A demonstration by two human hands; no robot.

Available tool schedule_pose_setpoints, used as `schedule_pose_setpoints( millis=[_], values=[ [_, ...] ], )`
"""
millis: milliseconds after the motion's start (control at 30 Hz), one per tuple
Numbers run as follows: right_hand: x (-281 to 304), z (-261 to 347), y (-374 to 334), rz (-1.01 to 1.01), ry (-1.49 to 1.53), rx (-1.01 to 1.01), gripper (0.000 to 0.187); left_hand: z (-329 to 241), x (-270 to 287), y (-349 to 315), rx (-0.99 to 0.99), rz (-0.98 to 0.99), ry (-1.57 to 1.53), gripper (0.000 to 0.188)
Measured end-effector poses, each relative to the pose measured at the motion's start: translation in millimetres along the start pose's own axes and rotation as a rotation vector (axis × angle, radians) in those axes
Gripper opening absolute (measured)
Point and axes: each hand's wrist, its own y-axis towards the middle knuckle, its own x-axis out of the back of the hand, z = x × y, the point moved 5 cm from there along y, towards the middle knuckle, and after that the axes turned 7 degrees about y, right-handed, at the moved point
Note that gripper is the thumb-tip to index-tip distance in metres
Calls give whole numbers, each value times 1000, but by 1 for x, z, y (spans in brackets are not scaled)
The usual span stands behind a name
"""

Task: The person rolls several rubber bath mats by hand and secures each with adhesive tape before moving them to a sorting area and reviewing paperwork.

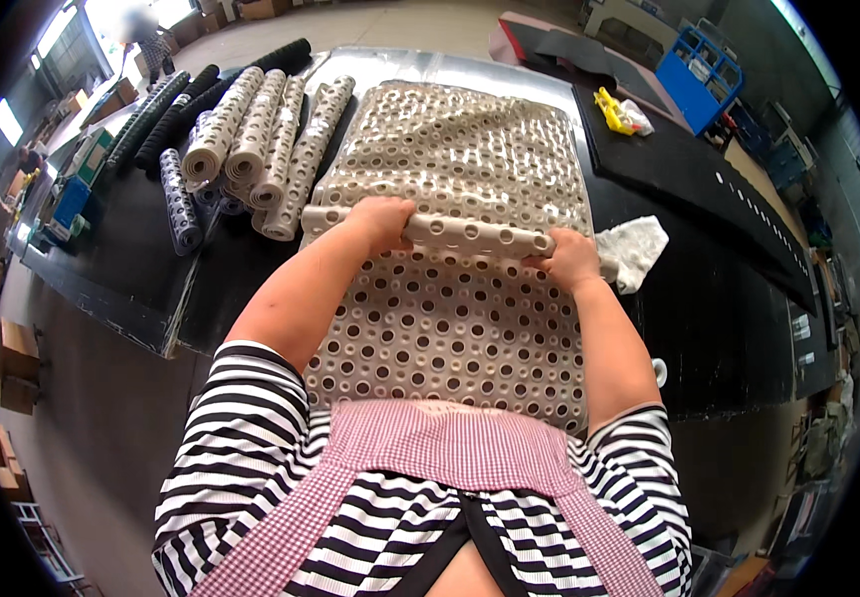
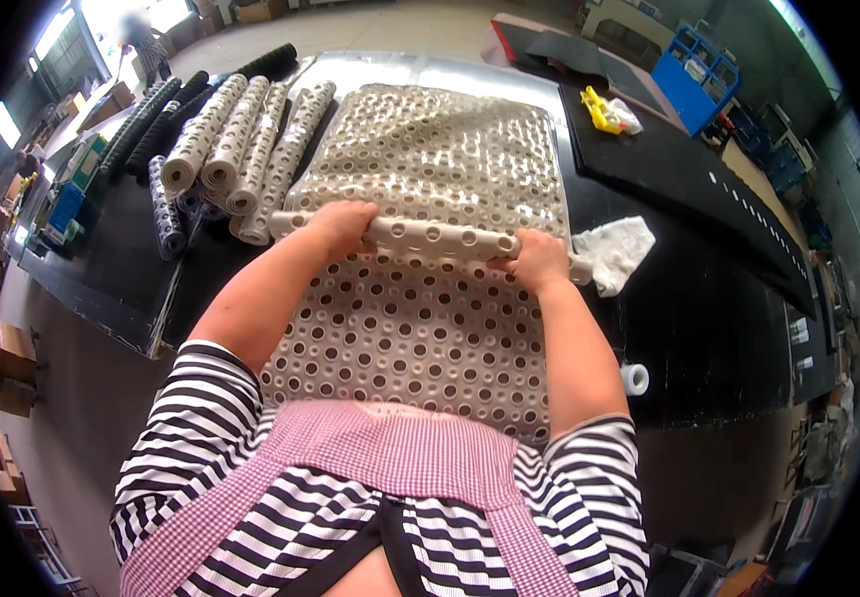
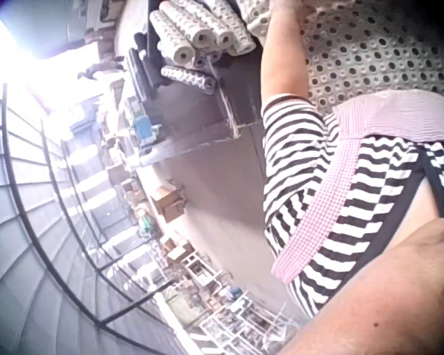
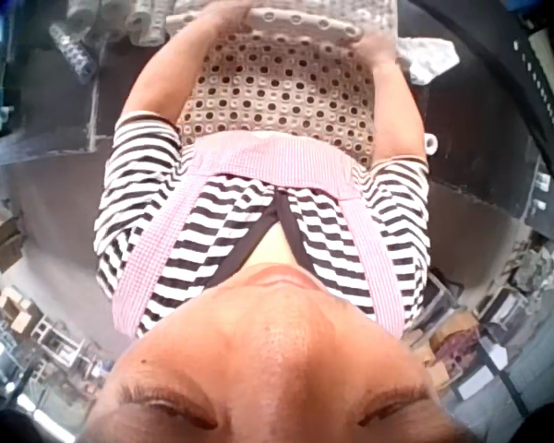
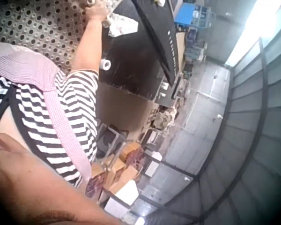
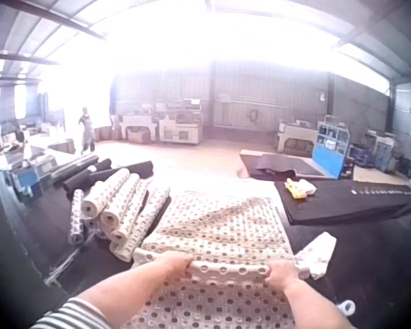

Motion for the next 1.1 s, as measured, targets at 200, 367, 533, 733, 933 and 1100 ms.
schedule_pose_setpoints(
  millis=[200, 367, 533, 733, 933, 1100],
  values=[
    [76, 52, -74, -429, 48, 292, 51, -27, 82, -99, -56, -536, 232, 19],
    [8, 62, -191, -105, 143, 210, 55, -68, -48, -186, -97, -316, -108, 33],
    [4, 73, -219, -3, 186, 87, 55, -78, -63, -205, -17, -211, -251, 50],
    [-2, 59, -194, 16, 285, 194, 70, -54, -48, -180, -66, -314, -493, 59],
    [6, 63, -145, -23, 112, 226, 42, -33, -38, -118, -174, -125, -281, 46],
    [-32, 61, -155, -58, -95, 102, 58, -55, -33, -101, 67, -404, -274, 21]
  ],
)
